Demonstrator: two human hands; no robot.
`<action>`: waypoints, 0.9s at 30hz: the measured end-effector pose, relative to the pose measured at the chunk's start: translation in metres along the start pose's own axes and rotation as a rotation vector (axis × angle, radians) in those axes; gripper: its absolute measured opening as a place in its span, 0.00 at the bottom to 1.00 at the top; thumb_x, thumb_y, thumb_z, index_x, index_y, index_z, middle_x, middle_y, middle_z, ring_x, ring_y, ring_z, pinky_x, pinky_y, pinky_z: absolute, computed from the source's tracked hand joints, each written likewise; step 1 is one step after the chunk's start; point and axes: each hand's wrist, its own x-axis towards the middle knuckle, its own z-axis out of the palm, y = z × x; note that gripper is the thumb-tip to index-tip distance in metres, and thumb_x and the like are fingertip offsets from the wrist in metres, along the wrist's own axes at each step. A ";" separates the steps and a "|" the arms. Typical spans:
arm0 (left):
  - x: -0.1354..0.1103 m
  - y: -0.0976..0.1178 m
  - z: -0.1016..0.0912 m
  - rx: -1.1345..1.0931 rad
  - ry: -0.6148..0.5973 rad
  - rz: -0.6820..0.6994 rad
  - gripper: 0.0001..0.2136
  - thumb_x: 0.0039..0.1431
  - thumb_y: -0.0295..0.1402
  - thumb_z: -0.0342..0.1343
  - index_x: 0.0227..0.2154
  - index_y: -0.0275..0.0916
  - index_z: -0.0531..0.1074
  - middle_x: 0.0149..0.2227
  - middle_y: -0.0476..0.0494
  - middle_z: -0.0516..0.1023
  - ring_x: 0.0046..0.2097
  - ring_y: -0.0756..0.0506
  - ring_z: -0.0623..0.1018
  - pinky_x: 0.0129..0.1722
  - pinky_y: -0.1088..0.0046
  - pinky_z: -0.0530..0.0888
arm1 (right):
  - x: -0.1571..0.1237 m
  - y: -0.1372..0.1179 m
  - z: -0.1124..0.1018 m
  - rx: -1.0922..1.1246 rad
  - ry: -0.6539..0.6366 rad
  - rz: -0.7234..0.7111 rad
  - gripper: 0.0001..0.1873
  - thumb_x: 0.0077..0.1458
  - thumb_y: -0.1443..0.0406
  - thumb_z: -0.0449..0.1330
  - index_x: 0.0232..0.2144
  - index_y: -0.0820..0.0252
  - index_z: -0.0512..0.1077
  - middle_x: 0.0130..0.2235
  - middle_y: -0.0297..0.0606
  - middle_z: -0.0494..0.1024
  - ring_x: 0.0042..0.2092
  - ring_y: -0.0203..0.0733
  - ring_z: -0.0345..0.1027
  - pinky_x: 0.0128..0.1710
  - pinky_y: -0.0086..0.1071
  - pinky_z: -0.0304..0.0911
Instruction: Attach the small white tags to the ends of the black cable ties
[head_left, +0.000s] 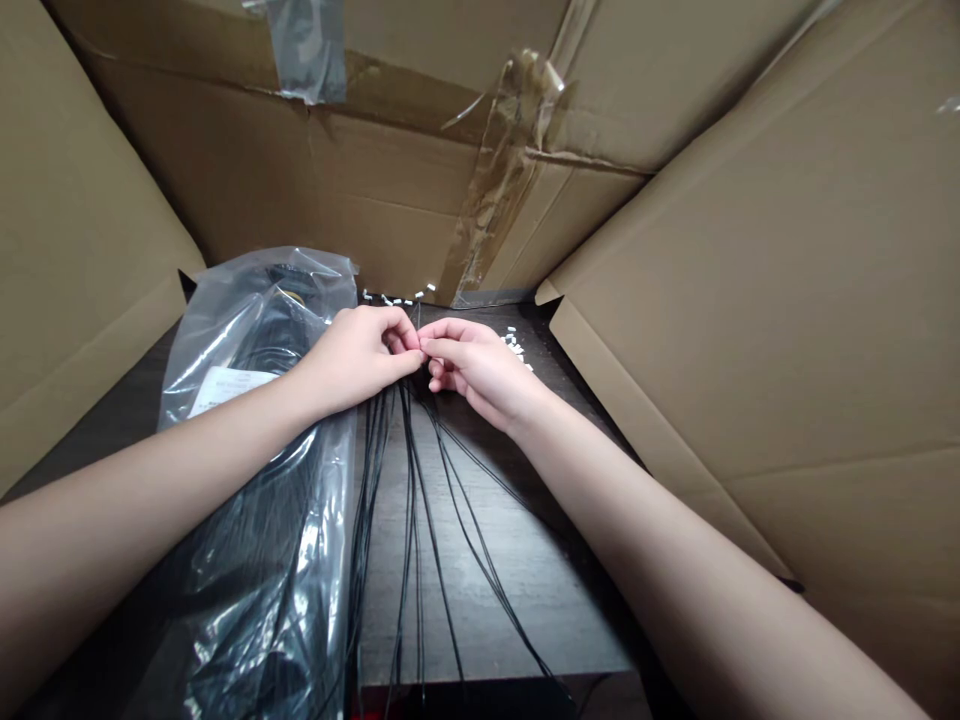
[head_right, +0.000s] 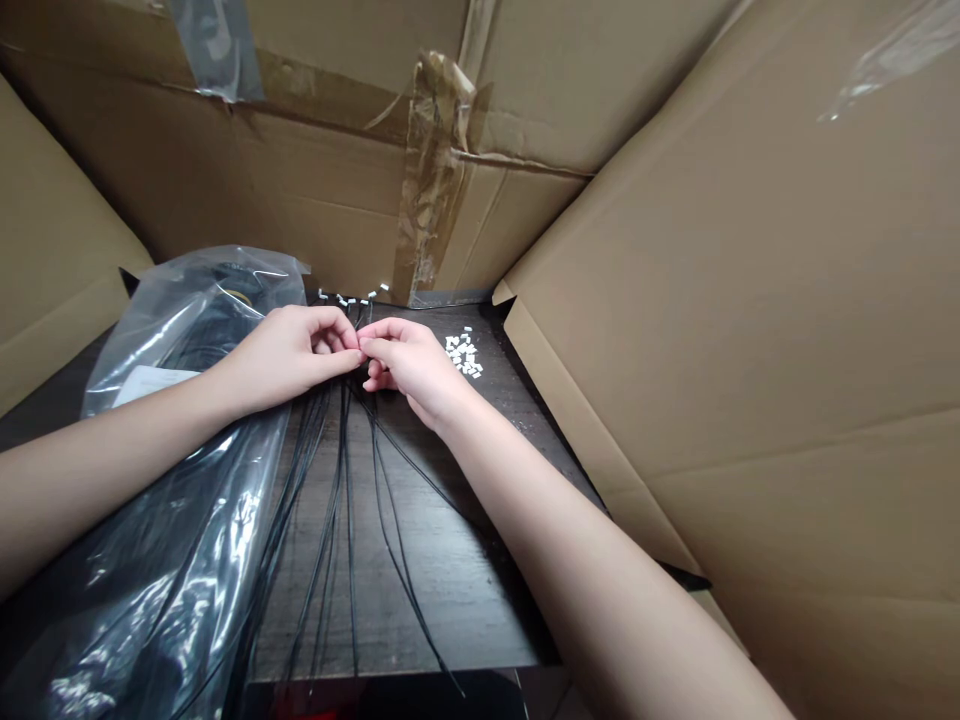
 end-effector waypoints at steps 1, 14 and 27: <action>0.000 0.000 0.000 -0.001 0.000 -0.001 0.04 0.52 0.32 0.61 0.28 0.36 0.78 0.27 0.48 0.81 0.28 0.50 0.75 0.31 0.74 0.69 | 0.000 0.000 0.000 0.002 0.002 0.004 0.06 0.54 0.76 0.60 0.27 0.64 0.72 0.23 0.29 0.71 0.22 0.26 0.60 0.21 0.22 0.65; 0.001 -0.004 0.002 0.002 0.004 0.035 0.05 0.51 0.33 0.60 0.27 0.37 0.76 0.26 0.49 0.79 0.27 0.51 0.72 0.29 0.74 0.66 | -0.001 -0.001 0.000 0.015 0.000 0.021 0.07 0.55 0.76 0.60 0.27 0.64 0.72 0.22 0.28 0.70 0.21 0.26 0.60 0.21 0.22 0.64; -0.001 0.002 0.003 0.063 -0.007 0.032 0.03 0.51 0.30 0.60 0.28 0.36 0.76 0.28 0.48 0.79 0.29 0.49 0.74 0.32 0.72 0.67 | -0.002 -0.002 0.003 -0.023 0.030 0.012 0.09 0.55 0.77 0.58 0.25 0.63 0.70 0.21 0.28 0.69 0.21 0.26 0.59 0.21 0.22 0.63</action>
